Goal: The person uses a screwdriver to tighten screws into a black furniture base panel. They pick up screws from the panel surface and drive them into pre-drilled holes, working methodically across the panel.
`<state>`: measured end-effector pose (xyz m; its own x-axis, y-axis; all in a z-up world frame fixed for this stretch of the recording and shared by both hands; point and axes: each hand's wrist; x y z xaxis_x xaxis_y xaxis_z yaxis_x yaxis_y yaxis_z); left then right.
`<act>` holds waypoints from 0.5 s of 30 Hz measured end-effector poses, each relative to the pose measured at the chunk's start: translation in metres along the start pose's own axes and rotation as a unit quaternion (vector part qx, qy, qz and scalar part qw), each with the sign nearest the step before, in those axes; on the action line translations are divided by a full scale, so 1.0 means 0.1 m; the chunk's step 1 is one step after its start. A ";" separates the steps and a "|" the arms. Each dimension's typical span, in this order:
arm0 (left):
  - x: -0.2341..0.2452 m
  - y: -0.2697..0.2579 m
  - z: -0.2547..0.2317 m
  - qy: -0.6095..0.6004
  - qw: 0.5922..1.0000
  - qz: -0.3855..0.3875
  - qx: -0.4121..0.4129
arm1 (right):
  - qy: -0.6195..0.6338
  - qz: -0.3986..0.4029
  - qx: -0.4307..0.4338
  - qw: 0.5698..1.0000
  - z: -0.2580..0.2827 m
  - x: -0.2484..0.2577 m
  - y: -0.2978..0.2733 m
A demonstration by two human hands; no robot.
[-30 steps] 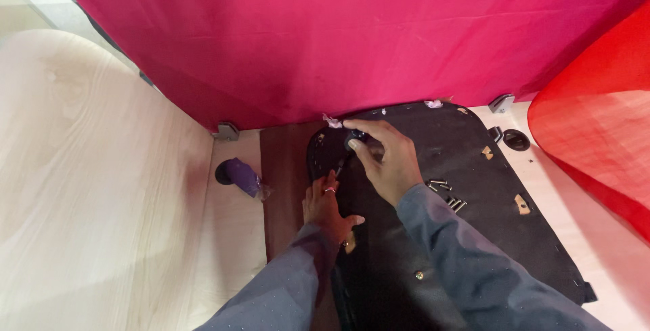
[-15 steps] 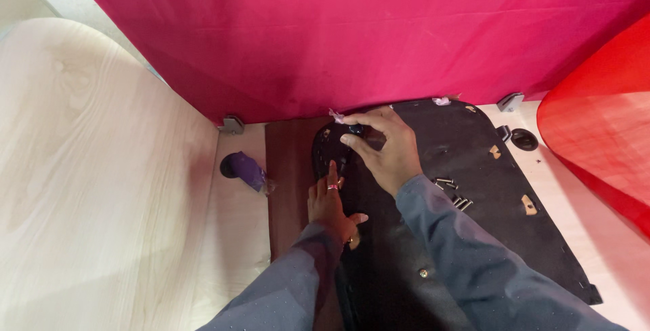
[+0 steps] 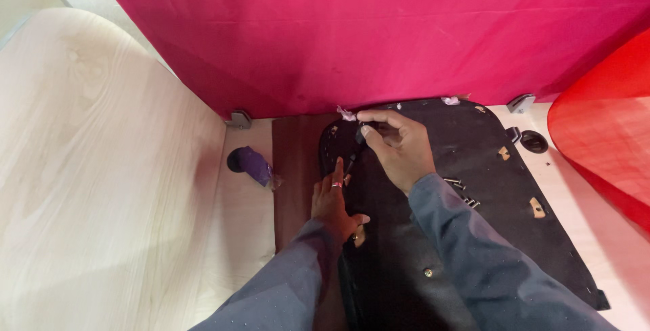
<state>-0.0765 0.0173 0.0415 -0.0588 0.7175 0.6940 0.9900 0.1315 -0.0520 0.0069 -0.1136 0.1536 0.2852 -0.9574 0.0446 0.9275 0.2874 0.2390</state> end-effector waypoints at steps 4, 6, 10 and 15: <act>0.00 0.00 -0.03 0.013 1.000 0.005 0.010 | -0.021 -0.033 0.010 0.999 0.03 -0.05 0.00; 0.00 -0.03 -0.04 0.018 0.999 0.015 0.033 | -0.043 -0.053 -0.012 0.998 0.04 -0.07 -0.01; -0.01 -0.07 -0.06 0.021 0.999 0.005 0.037 | -0.006 -0.039 -0.006 0.999 0.05 -0.08 -0.03; 0.00 -0.06 -0.03 0.018 1.000 -0.005 0.013 | -0.060 -0.031 0.044 0.997 0.05 -0.12 -0.04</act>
Point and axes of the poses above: each hand's wrist, its own y-axis towards the middle knuckle, its own x-axis out of the back of the hand, z = x × y, and after that the axes turned 2 degrees about y, right-handed
